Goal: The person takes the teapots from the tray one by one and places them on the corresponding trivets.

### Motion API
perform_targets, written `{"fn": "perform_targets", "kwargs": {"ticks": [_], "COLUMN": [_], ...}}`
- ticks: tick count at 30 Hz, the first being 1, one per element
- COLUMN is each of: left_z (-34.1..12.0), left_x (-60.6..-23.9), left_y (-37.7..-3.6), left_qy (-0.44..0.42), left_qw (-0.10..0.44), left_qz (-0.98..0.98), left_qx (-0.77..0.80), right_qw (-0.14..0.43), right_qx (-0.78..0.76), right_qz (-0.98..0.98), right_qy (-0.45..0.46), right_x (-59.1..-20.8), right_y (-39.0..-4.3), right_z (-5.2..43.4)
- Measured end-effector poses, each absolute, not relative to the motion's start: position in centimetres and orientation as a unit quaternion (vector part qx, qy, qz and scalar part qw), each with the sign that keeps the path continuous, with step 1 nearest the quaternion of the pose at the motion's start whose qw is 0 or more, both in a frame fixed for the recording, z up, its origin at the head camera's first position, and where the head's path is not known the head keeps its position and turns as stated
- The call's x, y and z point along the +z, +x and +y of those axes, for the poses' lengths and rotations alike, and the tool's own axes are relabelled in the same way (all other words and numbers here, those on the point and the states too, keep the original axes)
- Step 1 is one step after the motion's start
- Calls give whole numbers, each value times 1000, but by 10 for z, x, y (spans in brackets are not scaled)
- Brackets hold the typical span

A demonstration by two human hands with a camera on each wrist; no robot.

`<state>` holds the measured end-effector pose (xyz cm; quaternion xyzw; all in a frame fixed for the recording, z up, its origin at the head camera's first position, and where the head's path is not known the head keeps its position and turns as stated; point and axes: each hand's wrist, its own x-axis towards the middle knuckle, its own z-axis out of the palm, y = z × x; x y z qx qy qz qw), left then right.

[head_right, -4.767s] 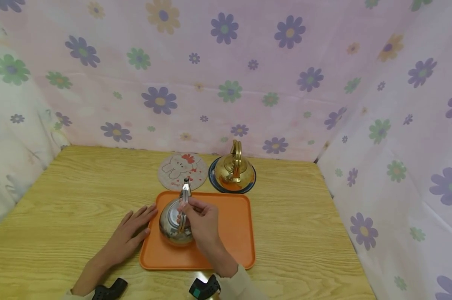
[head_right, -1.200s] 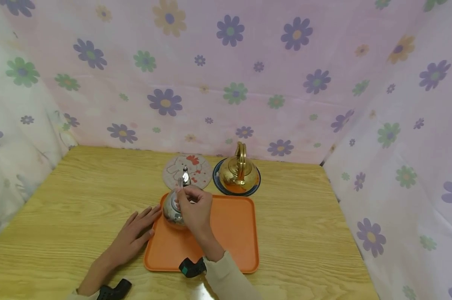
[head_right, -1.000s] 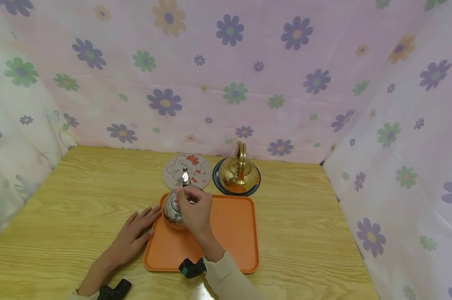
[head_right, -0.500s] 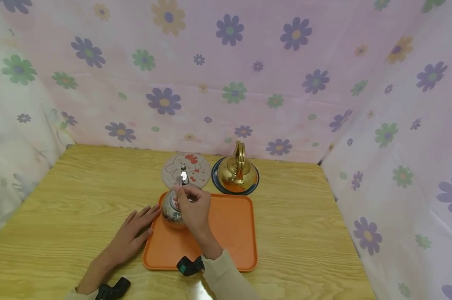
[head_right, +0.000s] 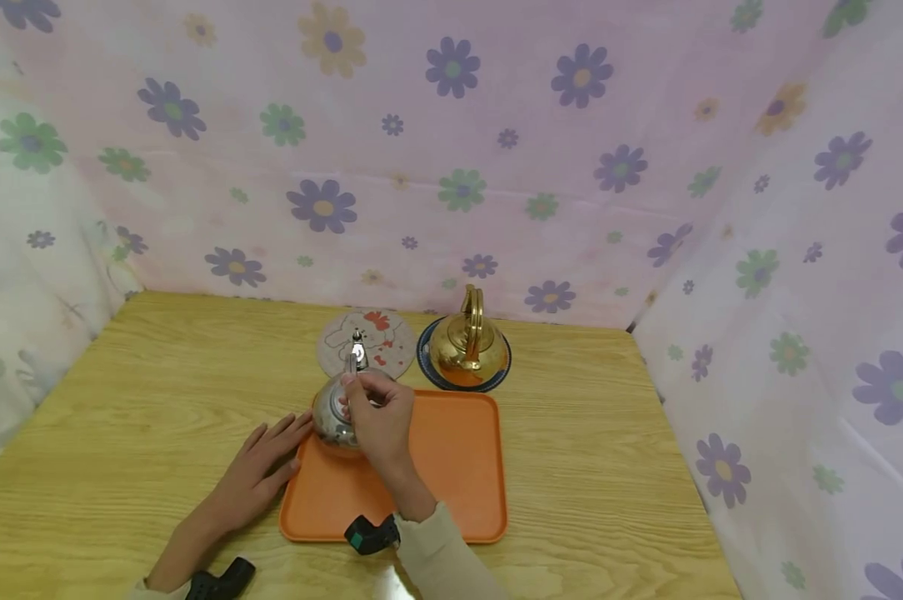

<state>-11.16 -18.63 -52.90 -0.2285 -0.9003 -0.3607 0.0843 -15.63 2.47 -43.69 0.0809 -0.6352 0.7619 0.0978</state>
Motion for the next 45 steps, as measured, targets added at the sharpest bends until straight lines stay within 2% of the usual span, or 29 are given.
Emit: {"fn": "perform_targets", "kwargs": {"ticks": [30,45], "left_z": [-184,-186], "left_x": [-528,-528], "left_y": [-113,-111], "left_qy": [-224,-226], "left_qw": [73,69], "left_qz": [-901,-900], "left_qx": [-365,-366], "right_qw": [118,109], "right_qx": [757,768], "right_qz": [-635,-622], "right_qy": [101,104], "right_x": [-431,-432], "right_y": [-166,-176], "right_z": [24,25]}}
